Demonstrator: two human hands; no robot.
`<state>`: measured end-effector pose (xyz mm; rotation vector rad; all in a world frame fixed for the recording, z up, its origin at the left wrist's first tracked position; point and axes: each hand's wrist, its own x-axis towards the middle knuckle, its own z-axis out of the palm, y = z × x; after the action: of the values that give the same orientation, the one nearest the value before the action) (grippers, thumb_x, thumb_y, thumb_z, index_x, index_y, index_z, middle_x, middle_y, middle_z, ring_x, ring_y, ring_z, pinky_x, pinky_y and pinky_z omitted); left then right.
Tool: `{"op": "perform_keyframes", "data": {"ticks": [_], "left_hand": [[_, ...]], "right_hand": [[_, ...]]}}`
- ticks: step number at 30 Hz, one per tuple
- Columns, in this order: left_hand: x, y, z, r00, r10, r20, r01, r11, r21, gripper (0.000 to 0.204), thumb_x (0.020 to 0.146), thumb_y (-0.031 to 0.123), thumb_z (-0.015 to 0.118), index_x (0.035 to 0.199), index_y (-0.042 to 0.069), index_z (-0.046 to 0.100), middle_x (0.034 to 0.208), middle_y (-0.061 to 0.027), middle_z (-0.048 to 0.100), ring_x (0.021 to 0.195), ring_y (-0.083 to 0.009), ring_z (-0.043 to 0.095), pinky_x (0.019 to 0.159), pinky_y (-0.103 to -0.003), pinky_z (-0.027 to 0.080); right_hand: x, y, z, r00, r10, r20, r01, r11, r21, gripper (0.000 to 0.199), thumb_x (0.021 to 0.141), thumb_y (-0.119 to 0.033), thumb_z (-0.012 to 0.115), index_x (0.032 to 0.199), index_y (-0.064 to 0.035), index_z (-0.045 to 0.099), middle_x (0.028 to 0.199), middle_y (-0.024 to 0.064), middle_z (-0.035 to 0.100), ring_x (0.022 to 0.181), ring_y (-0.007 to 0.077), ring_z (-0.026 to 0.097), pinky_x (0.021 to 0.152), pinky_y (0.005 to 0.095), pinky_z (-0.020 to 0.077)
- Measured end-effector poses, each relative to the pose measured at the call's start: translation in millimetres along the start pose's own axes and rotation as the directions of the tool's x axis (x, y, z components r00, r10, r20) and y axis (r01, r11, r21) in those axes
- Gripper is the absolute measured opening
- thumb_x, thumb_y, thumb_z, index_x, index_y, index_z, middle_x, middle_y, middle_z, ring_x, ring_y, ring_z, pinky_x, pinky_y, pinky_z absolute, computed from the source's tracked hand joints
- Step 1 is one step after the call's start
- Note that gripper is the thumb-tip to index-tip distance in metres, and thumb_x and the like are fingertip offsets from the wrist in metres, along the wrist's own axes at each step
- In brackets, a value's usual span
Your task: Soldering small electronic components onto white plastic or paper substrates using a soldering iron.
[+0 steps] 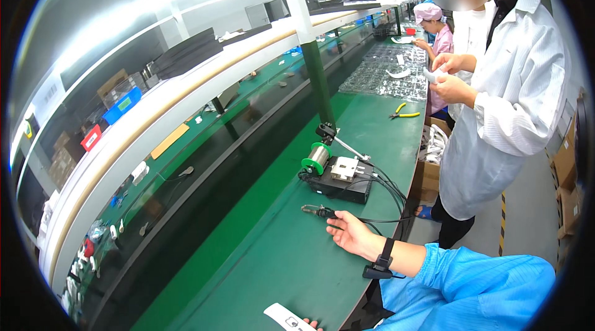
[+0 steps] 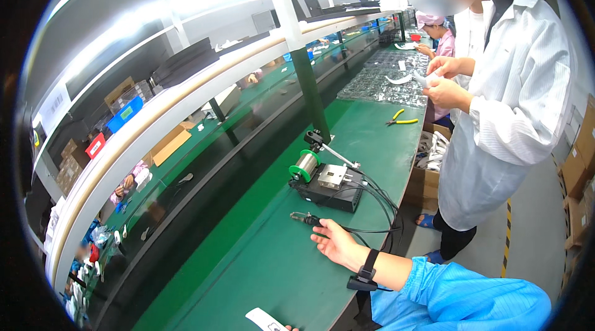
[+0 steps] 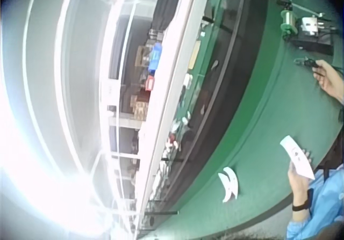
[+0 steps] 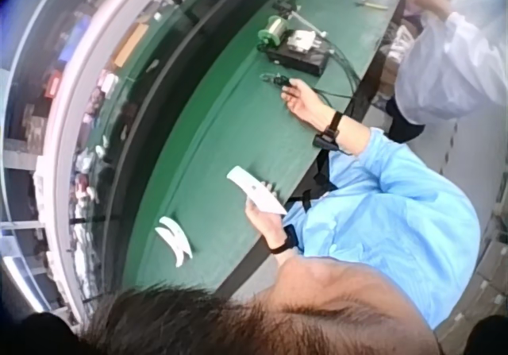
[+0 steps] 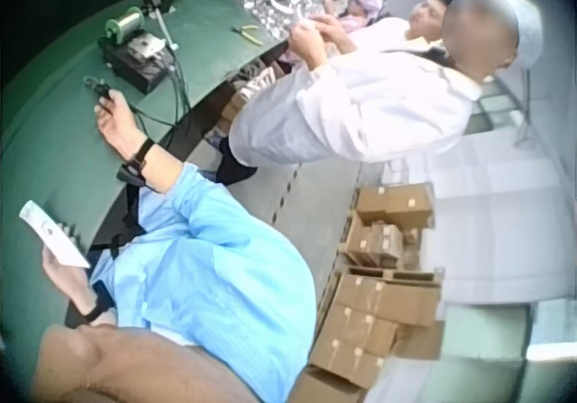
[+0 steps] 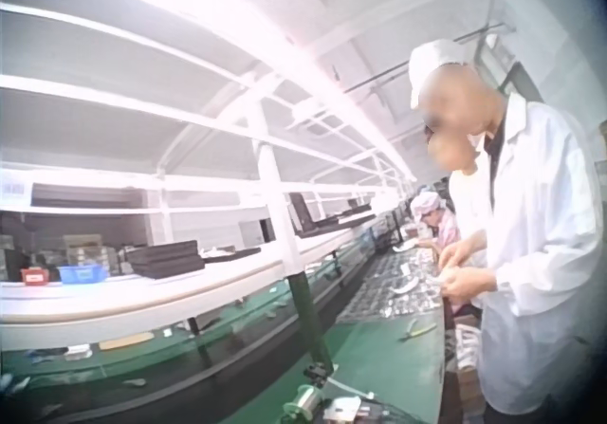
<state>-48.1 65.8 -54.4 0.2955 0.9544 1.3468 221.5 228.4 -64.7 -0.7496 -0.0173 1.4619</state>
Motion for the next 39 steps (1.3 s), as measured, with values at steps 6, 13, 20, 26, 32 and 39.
{"op": "perform_keyframes", "data": {"ticks": [6, 13, 20, 26, 32, 39], "left_hand": [[1, 1, -3, 1.0, -0.008, -0.006, 0.007, 0.998, -0.058, 0.037, 0.093, 0.026, 0.04, 0.118, 0.0, 0.051, 0.105, -0.0158, 0.063, 0.09, -0.0284, 0.064, 0.071, -0.038, 0.053], [2, 0, -1, 1.0, -0.004, -0.02, 0.004, 1.0, -0.009, 0.038, 0.094, 0.025, 0.037, 0.119, 0.0, 0.05, 0.105, -0.0151, 0.064, 0.088, -0.0275, 0.064, 0.07, -0.038, 0.054], [1, 1, 6, 1.0, 0.008, -0.009, -0.008, 1.0, -0.02, 0.036, 0.095, 0.025, 0.037, 0.118, 0.001, 0.051, 0.105, -0.0143, 0.064, 0.087, -0.0265, 0.064, 0.071, -0.037, 0.053], [-2, -1, 1, 0.999, 0.015, -0.028, -0.016, 1.0, -0.024, 0.037, 0.095, 0.027, 0.037, 0.118, 0.002, 0.051, 0.106, -0.0141, 0.063, 0.089, -0.0261, 0.064, 0.071, -0.037, 0.053], [0, -1, -1, 1.0, 0.017, -0.005, -0.017, 1.0, -0.001, 0.038, 0.095, 0.028, 0.037, 0.12, 0.003, 0.051, 0.107, -0.0135, 0.063, 0.091, -0.026, 0.063, 0.07, -0.036, 0.053], [1, 0, 1, 1.0, 0.0, -0.028, 0.0, 1.0, -0.025, 0.037, 0.095, 0.028, 0.038, 0.119, 0.004, 0.052, 0.106, -0.0129, 0.063, 0.089, -0.0259, 0.064, 0.069, -0.037, 0.053]], "right_hand": [[-26, 11, -13, 0.933, 0.353, 0.063, -0.358, 0.909, 0.212, 0.032, 0.088, -0.029, 0.062, 0.103, -0.0031, 0.051, 0.09, 0.0057, 0.061, 0.075, 0.016, 0.057, 0.06, 0.0259, 0.0453], [-113, -3, -18, 0.92, 0.337, 0.201, -0.227, 0.874, -0.429, 0.019, 0.087, -0.018, 0.062, 0.098, -0.0034, 0.059, 0.079, 0.0047, 0.06, 0.069, 0.0161, 0.057, 0.057, 0.027, 0.045], [-33, -19, 0, 0.729, -0.242, 0.641, 0.347, -0.676, -0.65, 0.036, 0.082, -0.027, 0.063, 0.101, 0.0022, 0.052, 0.096, 0.0172, 0.053, 0.084, 0.0335, 0.056, 0.07, 0.0433, 0.0486], [-23, -47, 9, 0.893, -0.097, 0.44, 0.362, -0.427, -0.829, 0.028, 0.091, -0.022, 0.051, 0.101, 0.0034, 0.051, 0.1, 0.0229, 0.055, 0.096, 0.0383, 0.056, 0.082, 0.046, 0.047], [2, -95, 40, 0.798, -0.12, 0.591, 0.504, -0.406, -0.762, 0.025, 0.091, -0.02, 0.051, 0.103, 0.0017, 0.053, 0.098, 0.0222, 0.056, 0.097, 0.0375, 0.056, 0.084, 0.045, 0.045], [24, -119, 50, 0.854, -0.153, 0.497, 0.401, -0.414, -0.817, 0.026, 0.09, -0.02, 0.051, 0.1, 0.0029, 0.057, 0.094, 0.0235, 0.06, 0.092, 0.0385, 0.059, 0.081, 0.0448, 0.0465]]}}
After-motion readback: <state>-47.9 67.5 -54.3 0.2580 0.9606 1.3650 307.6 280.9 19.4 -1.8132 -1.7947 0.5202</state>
